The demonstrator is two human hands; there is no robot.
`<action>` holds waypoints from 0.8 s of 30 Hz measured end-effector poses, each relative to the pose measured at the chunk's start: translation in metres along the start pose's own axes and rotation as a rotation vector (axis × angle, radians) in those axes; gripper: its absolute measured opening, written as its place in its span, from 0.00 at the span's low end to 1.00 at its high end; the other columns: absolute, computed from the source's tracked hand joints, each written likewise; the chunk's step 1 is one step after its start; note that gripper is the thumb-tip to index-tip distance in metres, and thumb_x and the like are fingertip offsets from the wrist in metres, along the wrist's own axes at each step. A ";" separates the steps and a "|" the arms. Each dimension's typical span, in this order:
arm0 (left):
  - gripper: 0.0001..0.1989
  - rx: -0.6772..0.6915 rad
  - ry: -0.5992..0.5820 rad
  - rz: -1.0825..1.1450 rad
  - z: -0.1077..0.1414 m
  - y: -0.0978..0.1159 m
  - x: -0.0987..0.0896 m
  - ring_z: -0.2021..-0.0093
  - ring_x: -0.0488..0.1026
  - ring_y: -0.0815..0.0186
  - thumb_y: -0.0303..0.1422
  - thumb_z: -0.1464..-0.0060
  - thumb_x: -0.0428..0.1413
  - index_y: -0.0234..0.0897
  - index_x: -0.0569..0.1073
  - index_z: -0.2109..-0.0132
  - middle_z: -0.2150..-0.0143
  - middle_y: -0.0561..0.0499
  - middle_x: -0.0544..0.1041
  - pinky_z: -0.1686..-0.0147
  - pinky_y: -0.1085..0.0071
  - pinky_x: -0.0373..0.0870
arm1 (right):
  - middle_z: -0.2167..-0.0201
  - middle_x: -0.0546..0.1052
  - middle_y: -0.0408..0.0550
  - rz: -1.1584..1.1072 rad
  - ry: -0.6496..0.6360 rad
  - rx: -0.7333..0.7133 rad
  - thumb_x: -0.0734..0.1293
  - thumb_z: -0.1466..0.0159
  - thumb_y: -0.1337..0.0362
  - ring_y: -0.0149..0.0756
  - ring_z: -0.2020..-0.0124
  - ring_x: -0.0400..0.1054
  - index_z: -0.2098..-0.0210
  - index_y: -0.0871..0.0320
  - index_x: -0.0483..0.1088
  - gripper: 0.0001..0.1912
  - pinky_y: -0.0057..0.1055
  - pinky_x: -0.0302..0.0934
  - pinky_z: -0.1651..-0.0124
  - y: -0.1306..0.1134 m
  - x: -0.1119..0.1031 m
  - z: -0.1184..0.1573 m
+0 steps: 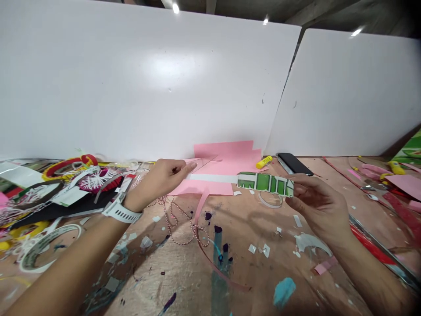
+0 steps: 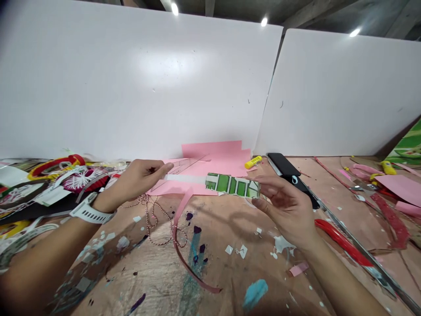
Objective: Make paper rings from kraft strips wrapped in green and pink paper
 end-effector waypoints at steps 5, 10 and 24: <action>0.23 -0.016 -0.236 -0.110 -0.002 -0.008 0.006 0.75 0.64 0.68 0.49 0.34 0.53 0.37 0.71 0.71 0.76 0.54 0.71 0.74 0.70 0.54 | 0.57 0.85 0.43 -0.033 -0.041 0.045 0.77 0.38 0.64 0.43 0.55 0.81 0.51 0.44 0.78 0.17 0.40 0.78 0.53 0.003 0.001 -0.001; 0.16 0.030 -0.062 -0.011 -0.001 0.013 0.004 0.59 0.76 0.61 0.45 0.31 0.52 0.38 0.78 0.56 0.58 0.48 0.82 0.59 0.65 0.68 | 0.53 0.84 0.45 -0.035 -0.090 0.116 0.76 0.37 0.62 0.45 0.50 0.80 0.49 0.45 0.77 0.17 0.44 0.76 0.47 0.012 0.002 -0.001; 0.19 0.375 -0.213 0.087 0.025 0.063 0.030 0.43 0.74 0.58 0.39 0.32 0.57 0.43 0.68 0.38 0.41 0.45 0.76 0.45 0.60 0.71 | 0.47 0.80 0.48 0.093 -0.233 0.123 0.76 0.37 0.58 0.45 0.48 0.77 0.47 0.46 0.76 0.19 0.48 0.72 0.40 0.017 0.016 0.006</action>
Point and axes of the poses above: each hand's wrist, its own z-axis away from the middle knuckle, its own x-axis out of the palm, y = z × x, the point moved 1 cm from there along -z, towards the middle knuckle
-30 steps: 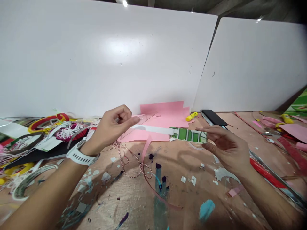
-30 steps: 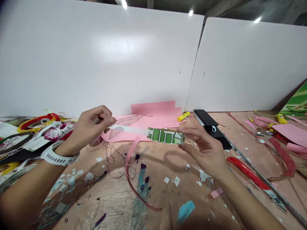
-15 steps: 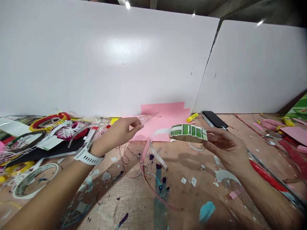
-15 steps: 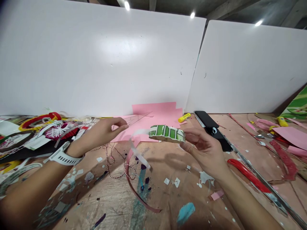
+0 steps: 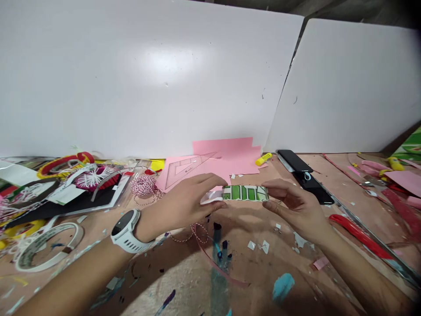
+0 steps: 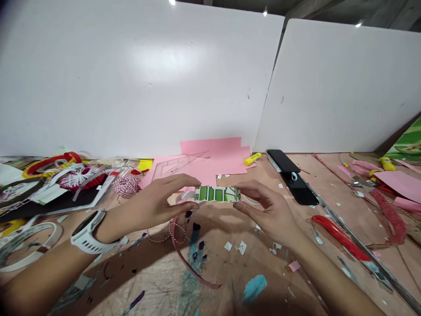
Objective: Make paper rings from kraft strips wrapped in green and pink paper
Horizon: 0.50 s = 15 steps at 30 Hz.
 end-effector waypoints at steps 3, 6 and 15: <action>0.16 -0.006 0.008 -0.023 0.000 -0.001 0.002 0.46 0.75 0.57 0.38 0.32 0.56 0.43 0.69 0.40 0.44 0.45 0.77 0.48 0.60 0.72 | 0.46 0.80 0.49 0.002 -0.006 -0.008 0.76 0.37 0.57 0.47 0.46 0.76 0.47 0.46 0.77 0.19 0.51 0.71 0.38 -0.001 0.001 0.000; 0.16 0.004 0.028 -0.021 0.000 -0.003 0.002 0.46 0.75 0.57 0.37 0.32 0.56 0.43 0.69 0.40 0.45 0.46 0.77 0.50 0.61 0.73 | 0.45 0.79 0.49 -0.021 -0.015 0.013 0.75 0.37 0.58 0.48 0.43 0.75 0.46 0.46 0.76 0.20 0.53 0.68 0.36 -0.001 0.003 0.000; 0.17 0.085 0.048 -0.079 -0.001 0.006 0.008 0.50 0.73 0.58 0.36 0.31 0.54 0.40 0.69 0.38 0.48 0.43 0.75 0.53 0.61 0.73 | 0.34 0.71 0.46 0.176 -0.021 -0.049 0.76 0.37 0.58 0.49 0.32 0.64 0.36 0.43 0.67 0.31 0.56 0.58 0.28 -0.014 0.011 0.004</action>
Point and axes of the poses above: each hand's wrist, its own z-axis away from the middle knuckle, its own x-axis out of the palm, y = z × x, the point moved 1 cm from there along -z, towards the middle knuckle
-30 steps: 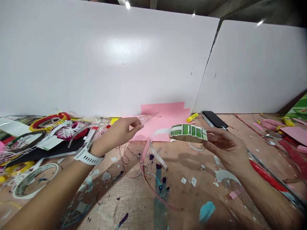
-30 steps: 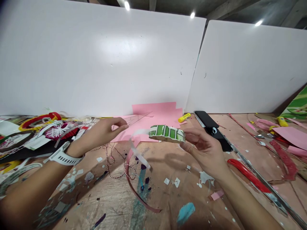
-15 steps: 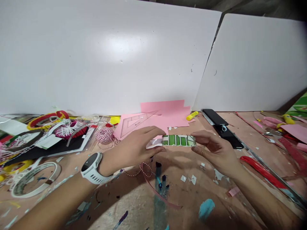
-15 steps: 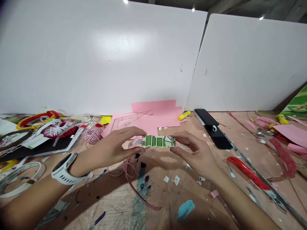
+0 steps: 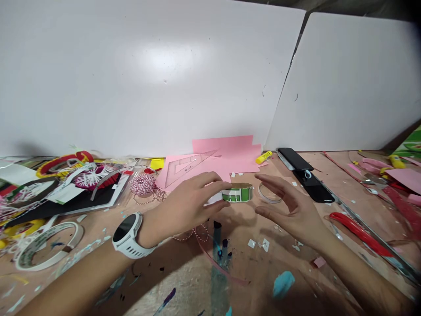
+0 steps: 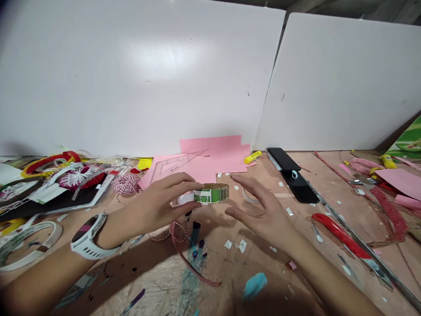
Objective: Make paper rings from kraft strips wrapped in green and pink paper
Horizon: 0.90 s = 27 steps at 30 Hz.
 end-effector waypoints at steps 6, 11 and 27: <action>0.19 0.046 -0.066 -0.030 -0.001 0.016 0.013 0.52 0.74 0.54 0.31 0.33 0.54 0.39 0.67 0.37 0.50 0.41 0.75 0.57 0.58 0.74 | 0.36 0.74 0.48 0.200 -0.073 -0.246 0.76 0.38 0.62 0.53 0.35 0.68 0.32 0.39 0.63 0.37 0.55 0.63 0.32 -0.006 0.017 0.011; 0.12 0.098 -0.083 -0.073 -0.001 0.021 0.023 0.53 0.74 0.52 0.30 0.34 0.55 0.37 0.68 0.45 0.51 0.40 0.76 0.57 0.55 0.74 | 0.38 0.76 0.45 0.274 -0.085 -0.357 0.73 0.36 0.67 0.49 0.39 0.72 0.30 0.36 0.58 0.40 0.49 0.69 0.35 -0.001 0.027 0.017; 0.05 0.153 -0.218 -0.305 -0.002 0.028 0.014 0.52 0.72 0.61 0.31 0.29 0.52 0.36 0.71 0.51 0.51 0.48 0.75 0.54 0.65 0.72 | 0.43 0.79 0.45 0.411 -0.084 -0.420 0.67 0.31 0.68 0.43 0.40 0.73 0.34 0.44 0.63 0.27 0.49 0.66 0.33 0.006 0.030 0.019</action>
Point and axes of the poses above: each hand's wrist, its own z-axis away from the middle knuckle, its own x-axis out of the palm, y = z × x, the point moved 1 cm from there along -z, towards the middle knuckle
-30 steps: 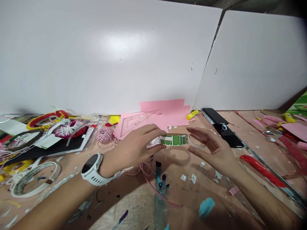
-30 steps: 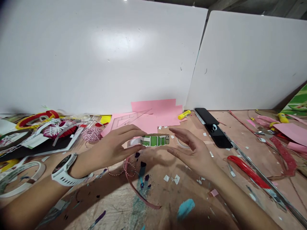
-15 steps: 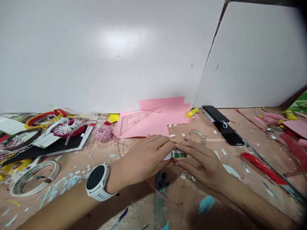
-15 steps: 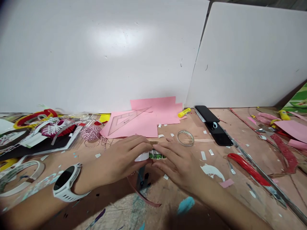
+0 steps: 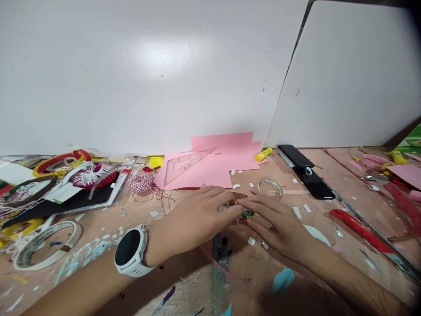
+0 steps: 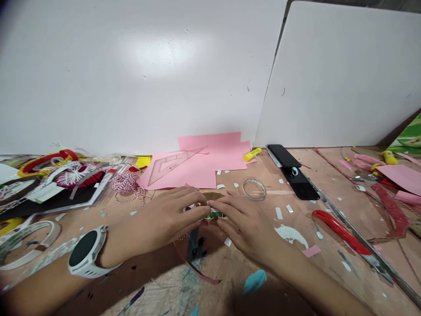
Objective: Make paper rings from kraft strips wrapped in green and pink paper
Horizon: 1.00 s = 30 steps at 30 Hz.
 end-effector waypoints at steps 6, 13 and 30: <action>0.06 0.028 0.002 -0.001 0.001 -0.002 0.001 0.49 0.72 0.60 0.30 0.31 0.53 0.37 0.72 0.49 0.47 0.46 0.75 0.52 0.63 0.74 | 0.42 0.78 0.43 -0.040 -0.054 0.017 0.66 0.31 0.69 0.42 0.40 0.72 0.33 0.40 0.60 0.30 0.49 0.66 0.33 0.000 -0.001 -0.003; 0.09 0.047 -0.070 -0.005 0.001 -0.002 -0.004 0.45 0.72 0.57 0.29 0.29 0.50 0.37 0.73 0.48 0.44 0.44 0.75 0.46 0.56 0.74 | 0.44 0.79 0.44 -0.062 -0.058 0.043 0.67 0.32 0.69 0.44 0.41 0.73 0.35 0.41 0.62 0.29 0.49 0.69 0.36 -0.001 -0.002 -0.005; 0.12 0.009 0.023 -0.023 0.003 -0.011 -0.012 0.50 0.77 0.59 0.28 0.29 0.48 0.36 0.75 0.47 0.52 0.44 0.80 0.50 0.60 0.76 | 0.49 0.81 0.40 -0.239 0.007 0.229 0.70 0.33 0.63 0.40 0.50 0.76 0.42 0.41 0.69 0.21 0.40 0.72 0.48 0.005 -0.013 -0.011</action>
Point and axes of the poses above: each hand's wrist, its own z-axis away from the middle knuckle, its own x-axis out of the palm, y = z × x, the point moved 1 cm from there along -z, towards the middle knuckle
